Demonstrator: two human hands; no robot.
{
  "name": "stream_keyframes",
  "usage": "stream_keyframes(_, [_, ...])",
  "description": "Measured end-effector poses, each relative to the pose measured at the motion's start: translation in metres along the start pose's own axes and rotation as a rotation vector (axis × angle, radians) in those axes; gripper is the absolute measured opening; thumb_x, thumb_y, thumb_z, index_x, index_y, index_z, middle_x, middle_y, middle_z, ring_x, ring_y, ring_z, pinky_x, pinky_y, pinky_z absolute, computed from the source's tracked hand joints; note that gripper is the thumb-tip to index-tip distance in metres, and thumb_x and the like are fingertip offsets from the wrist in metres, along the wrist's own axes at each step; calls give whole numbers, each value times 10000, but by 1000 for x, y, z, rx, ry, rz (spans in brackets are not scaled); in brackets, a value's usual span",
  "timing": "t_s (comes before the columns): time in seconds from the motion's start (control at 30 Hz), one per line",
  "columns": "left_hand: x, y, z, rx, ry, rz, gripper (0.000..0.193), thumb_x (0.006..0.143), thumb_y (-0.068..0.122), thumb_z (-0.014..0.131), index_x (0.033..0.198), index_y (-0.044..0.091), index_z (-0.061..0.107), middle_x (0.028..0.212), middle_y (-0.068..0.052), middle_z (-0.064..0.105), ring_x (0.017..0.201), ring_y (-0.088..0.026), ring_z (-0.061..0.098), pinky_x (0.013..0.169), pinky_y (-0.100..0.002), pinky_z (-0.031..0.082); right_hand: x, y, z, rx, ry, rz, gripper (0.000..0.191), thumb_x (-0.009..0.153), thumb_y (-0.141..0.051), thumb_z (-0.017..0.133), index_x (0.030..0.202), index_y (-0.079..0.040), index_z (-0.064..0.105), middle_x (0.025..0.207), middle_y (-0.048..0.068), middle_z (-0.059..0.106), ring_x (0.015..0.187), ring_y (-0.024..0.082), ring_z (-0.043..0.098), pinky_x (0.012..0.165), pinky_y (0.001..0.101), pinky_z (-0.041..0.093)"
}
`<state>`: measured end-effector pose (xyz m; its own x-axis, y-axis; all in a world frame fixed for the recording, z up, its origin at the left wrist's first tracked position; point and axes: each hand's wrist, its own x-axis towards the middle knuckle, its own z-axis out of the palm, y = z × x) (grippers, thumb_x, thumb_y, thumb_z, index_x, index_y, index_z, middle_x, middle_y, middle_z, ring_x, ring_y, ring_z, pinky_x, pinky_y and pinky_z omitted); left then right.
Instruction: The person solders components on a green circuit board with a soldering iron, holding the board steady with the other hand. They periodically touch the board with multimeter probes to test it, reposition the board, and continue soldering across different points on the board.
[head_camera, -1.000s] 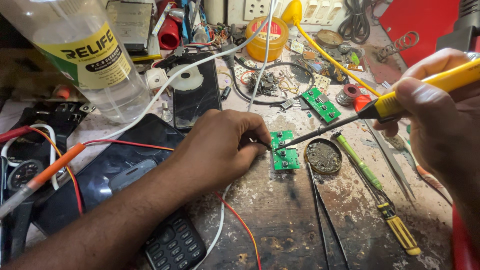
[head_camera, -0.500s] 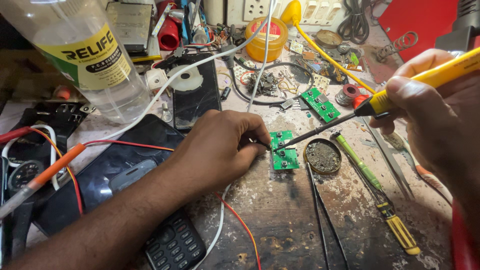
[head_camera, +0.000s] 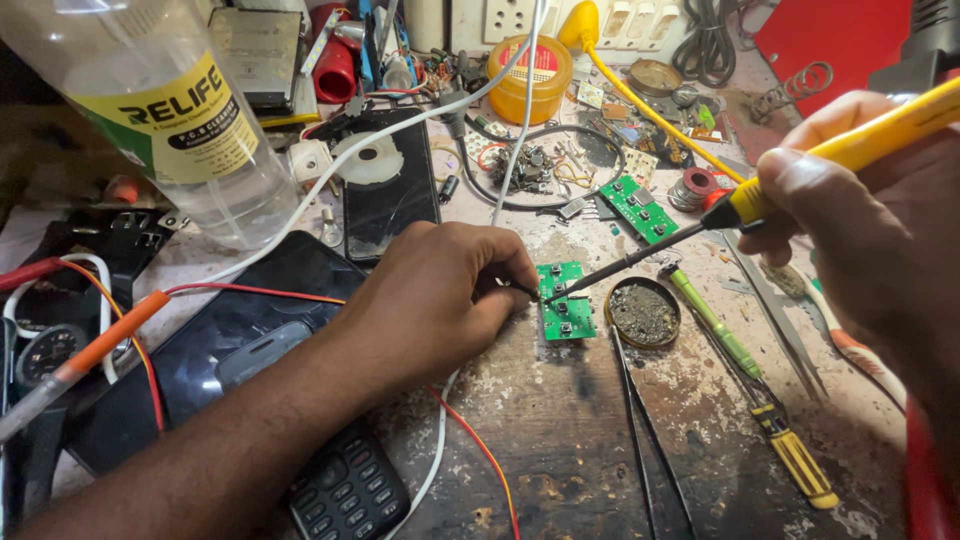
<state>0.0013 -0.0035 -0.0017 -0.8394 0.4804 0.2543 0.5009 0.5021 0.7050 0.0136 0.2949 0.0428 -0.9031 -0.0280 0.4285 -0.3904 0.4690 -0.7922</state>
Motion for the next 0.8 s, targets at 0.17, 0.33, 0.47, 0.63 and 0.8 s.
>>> stream_keyframes(0.17, [-1,3,-2,1,-19,-43,138,791,138,729,917,101,772,791,-106,780,722,-220,790,675,-363,593,-1,-2,0,-27,17,4,145,1007,-130,602,1037,-1,544,814,150,658,612,173,653,539,295,549])
stream_keyframes(0.33, [-1,2,-1,-8,0,14,126,792,128,736,906,88,771,803,-109,782,740,-217,791,680,-360,595,-4,1,-6,-72,6,-32,127,996,-100,587,1039,8,538,824,160,656,628,188,665,563,309,569])
stream_keyframes(0.47, [-1,0,-1,-14,4,43,122,792,120,734,903,83,769,808,-105,785,744,-212,792,690,-352,599,0,13,-8,161,3,-59,154,1075,-125,570,1002,3,525,802,164,638,604,189,652,535,311,548])
stream_keyframes(0.63, [-1,-4,0,-11,-8,11,127,793,127,733,909,88,769,802,-102,783,731,-211,792,682,-354,598,2,21,-13,221,123,-26,86,1073,-124,514,1089,-39,517,812,139,620,609,189,645,568,333,527])
stream_keyframes(0.8, [-1,-3,0,-13,-3,6,130,796,131,737,915,88,764,789,-100,781,718,-211,788,668,-354,592,-3,25,-10,163,62,-40,94,1067,-91,518,1047,-4,490,801,167,603,611,221,620,575,354,524])
